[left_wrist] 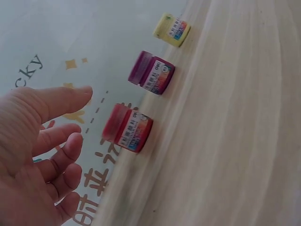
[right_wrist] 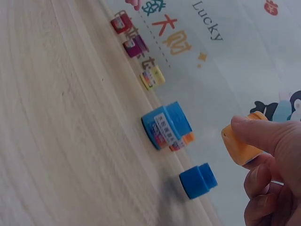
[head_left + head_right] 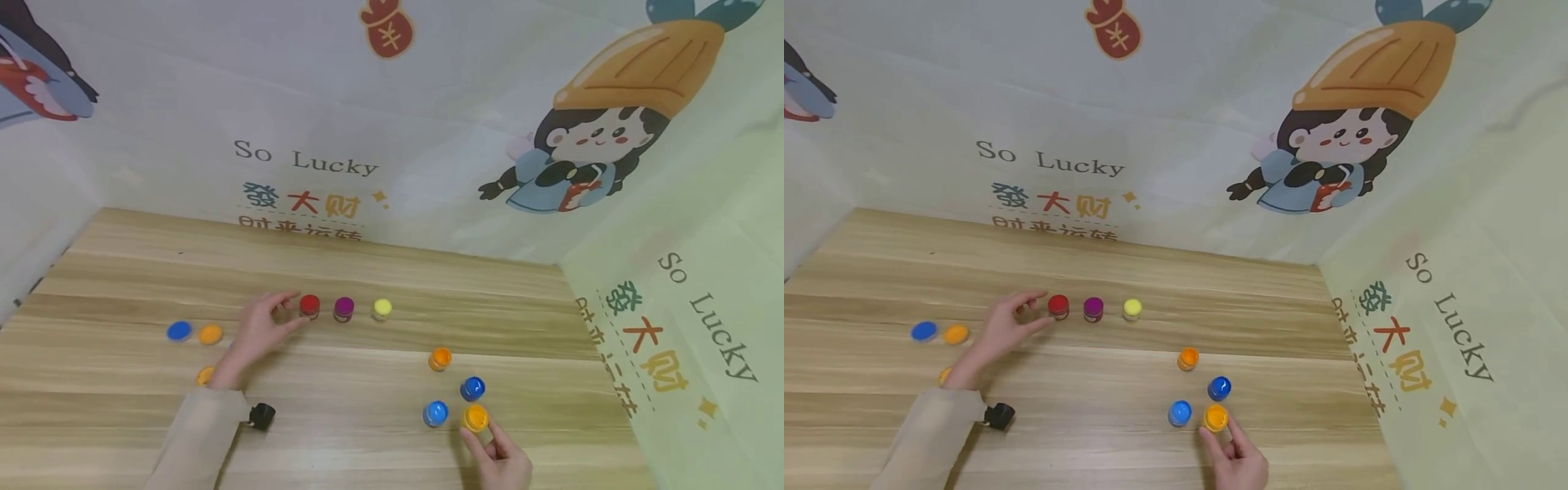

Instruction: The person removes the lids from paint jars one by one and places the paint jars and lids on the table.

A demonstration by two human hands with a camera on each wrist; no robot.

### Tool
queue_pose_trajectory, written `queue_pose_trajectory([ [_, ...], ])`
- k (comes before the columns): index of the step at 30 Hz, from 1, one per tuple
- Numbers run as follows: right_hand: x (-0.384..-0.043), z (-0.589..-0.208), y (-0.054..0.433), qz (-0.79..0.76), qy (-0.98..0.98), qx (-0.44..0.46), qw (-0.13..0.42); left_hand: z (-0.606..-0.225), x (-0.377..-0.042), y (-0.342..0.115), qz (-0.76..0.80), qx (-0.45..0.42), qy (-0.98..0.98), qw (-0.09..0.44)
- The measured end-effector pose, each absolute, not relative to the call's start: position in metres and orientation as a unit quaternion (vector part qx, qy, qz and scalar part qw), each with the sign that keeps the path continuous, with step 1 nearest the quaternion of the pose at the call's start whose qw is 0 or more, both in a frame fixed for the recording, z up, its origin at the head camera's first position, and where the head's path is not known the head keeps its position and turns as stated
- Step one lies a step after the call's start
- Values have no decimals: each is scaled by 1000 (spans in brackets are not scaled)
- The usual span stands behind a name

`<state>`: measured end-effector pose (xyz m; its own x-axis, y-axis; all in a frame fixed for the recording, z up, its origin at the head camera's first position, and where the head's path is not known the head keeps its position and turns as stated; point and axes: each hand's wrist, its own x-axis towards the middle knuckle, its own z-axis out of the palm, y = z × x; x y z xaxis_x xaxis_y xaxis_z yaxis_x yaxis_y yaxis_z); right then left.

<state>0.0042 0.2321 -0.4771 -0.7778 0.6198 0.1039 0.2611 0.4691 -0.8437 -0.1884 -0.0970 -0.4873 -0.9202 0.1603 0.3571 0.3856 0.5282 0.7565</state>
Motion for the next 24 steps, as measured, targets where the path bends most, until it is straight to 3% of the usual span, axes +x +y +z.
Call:
queue_pose_trajectory([
  [7, 6, -484, 241, 410, -853, -282, 159, -490, -194, -93, -453, -121, -880, 71],
  [15, 6, -490, 248, 402, -858, -318, 26, -492, -198, -91, -446, -100, -888, 45],
  [24, 6, -492, 250, 382, -874, -300, -2, -494, -206, -84, -440, -99, -891, 48],
])
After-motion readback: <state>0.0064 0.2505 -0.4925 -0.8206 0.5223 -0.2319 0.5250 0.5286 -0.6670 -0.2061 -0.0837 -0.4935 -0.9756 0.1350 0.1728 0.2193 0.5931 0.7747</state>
